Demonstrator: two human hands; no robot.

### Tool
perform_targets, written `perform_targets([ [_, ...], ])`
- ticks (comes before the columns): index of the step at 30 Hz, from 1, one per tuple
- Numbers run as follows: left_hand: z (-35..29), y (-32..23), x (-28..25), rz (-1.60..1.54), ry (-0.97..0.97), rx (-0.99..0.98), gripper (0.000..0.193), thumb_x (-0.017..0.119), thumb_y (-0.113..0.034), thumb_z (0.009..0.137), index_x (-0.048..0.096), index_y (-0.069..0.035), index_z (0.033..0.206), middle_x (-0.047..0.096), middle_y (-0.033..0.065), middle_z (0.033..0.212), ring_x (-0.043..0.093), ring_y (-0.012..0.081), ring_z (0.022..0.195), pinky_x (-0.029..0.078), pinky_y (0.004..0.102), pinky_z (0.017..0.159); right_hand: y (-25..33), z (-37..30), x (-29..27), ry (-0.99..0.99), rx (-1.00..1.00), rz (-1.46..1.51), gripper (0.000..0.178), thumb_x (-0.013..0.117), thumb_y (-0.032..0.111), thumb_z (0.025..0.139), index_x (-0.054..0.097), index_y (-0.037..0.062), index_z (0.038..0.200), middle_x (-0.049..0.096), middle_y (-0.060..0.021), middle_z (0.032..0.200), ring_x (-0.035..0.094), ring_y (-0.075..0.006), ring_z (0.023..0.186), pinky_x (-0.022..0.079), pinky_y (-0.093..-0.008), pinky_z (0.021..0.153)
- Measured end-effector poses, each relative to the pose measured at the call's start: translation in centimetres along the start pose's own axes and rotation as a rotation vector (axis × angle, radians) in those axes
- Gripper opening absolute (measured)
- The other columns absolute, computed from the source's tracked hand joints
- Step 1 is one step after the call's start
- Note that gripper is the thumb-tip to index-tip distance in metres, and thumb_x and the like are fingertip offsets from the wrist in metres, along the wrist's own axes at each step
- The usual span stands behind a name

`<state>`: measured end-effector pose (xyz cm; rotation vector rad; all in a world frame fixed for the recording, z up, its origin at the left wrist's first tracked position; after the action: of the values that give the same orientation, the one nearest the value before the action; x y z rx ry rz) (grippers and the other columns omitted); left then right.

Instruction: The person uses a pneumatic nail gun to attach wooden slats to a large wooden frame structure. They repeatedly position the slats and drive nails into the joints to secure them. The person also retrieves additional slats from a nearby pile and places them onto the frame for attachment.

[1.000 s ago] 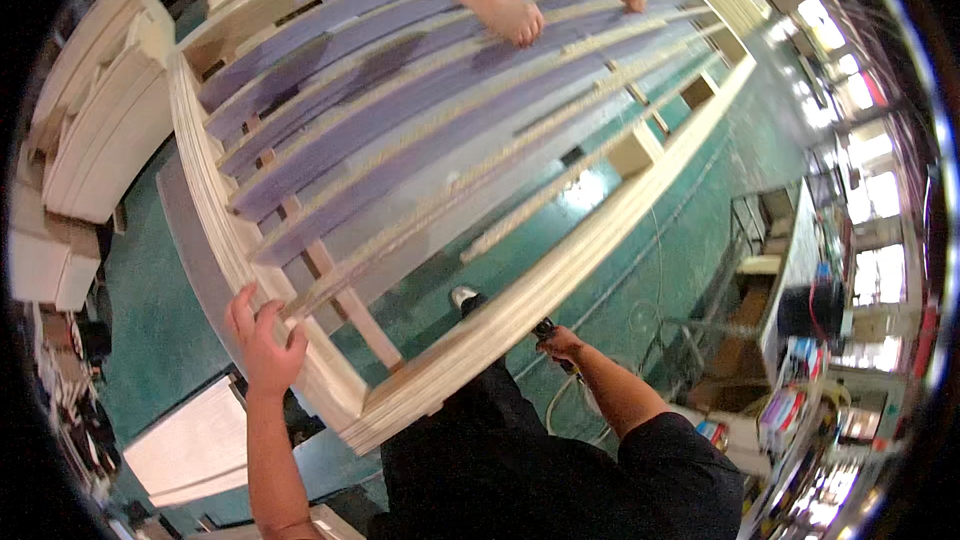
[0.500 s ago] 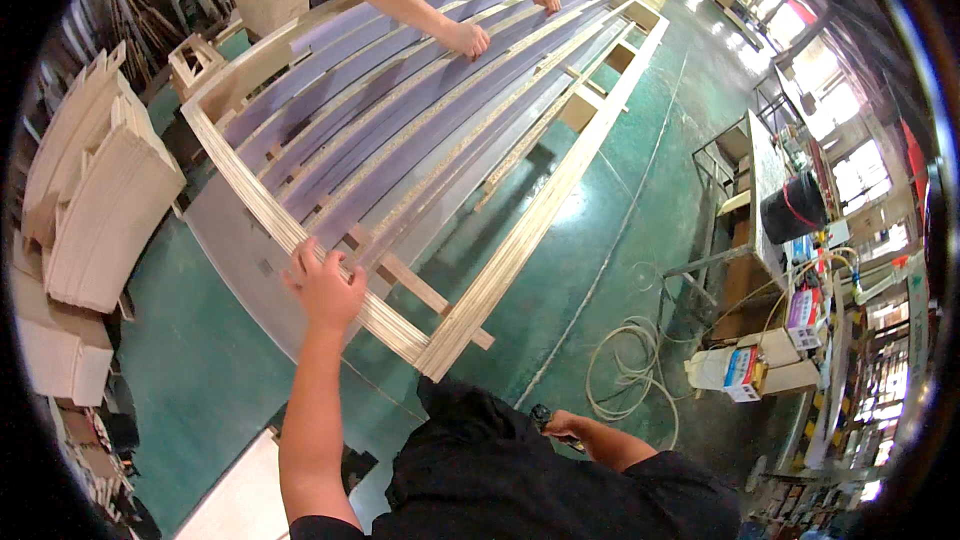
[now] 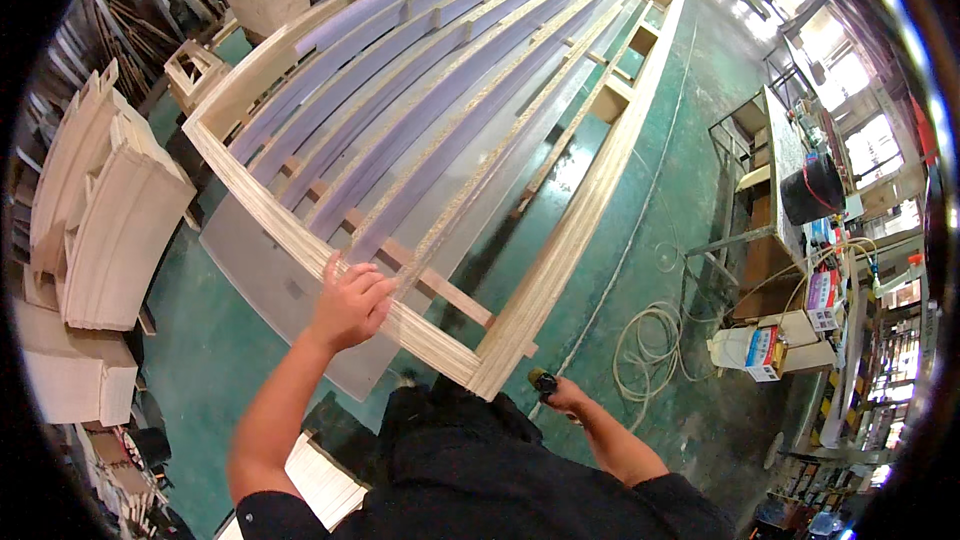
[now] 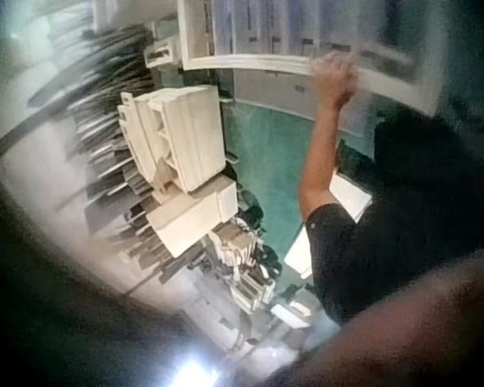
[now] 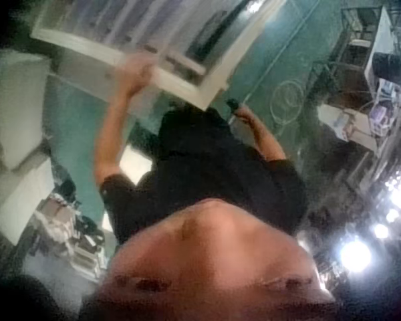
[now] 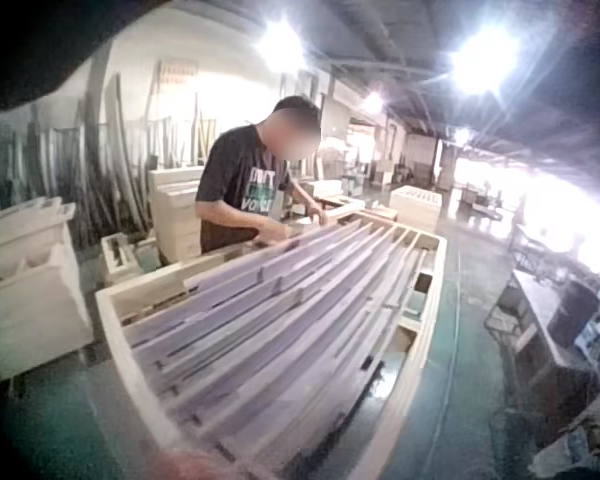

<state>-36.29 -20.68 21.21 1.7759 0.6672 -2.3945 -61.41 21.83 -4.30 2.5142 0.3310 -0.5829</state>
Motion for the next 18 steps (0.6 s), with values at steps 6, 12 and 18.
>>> perform_targets([
  [6,2.5,2.5,-1.2,-0.045,0.095,0.299,0.086,0.079,-0.075,0.068,0.063,-0.028,0.138,0.054,0.0080,0.144,0.042,0.0361,0.147,0.014,0.0733,0.122,4.9,-8.8,-0.1,0.110,0.348,0.124,0.052,0.078,0.016,0.081,0.066,0.0102,0.132,0.076,-0.0144,0.101,0.073,-0.0307,0.089,0.057,-0.0416,0.079],
  [12,3.2,4.1,-0.5,-0.151,0.330,0.424,0.107,0.091,-0.066,0.059,0.051,-0.027,0.151,0.056,0.0093,0.143,0.049,0.0333,0.141,0.029,0.0701,0.115,16.4,-19.3,-3.3,-0.042,0.272,-0.161,0.048,0.085,0.018,0.082,0.067,0.0032,0.124,0.075,-0.0152,0.096,0.071,-0.0291,0.089,0.056,-0.0388,0.082],
  [18,4.1,4.2,0.6,-0.155,0.443,0.458,0.106,0.095,-0.049,0.064,0.045,-0.036,0.157,0.063,0.0057,0.136,0.057,0.0287,0.130,0.041,0.0620,0.106,32.8,-23.5,-4.3,0.250,0.005,-0.029,0.040,0.084,0.017,0.081,0.067,0.0038,0.115,0.072,-0.0153,0.092,0.069,-0.0292,0.085,0.055,-0.0384,0.080],
])
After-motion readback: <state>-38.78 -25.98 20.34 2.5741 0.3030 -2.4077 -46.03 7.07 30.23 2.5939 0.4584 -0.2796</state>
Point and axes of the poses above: each hand's wrist, its own z-axis towards the middle knuckle, its own x-axis out of the palm, y = z × x, the point moved 8 cm from there along z, towards the middle knuckle
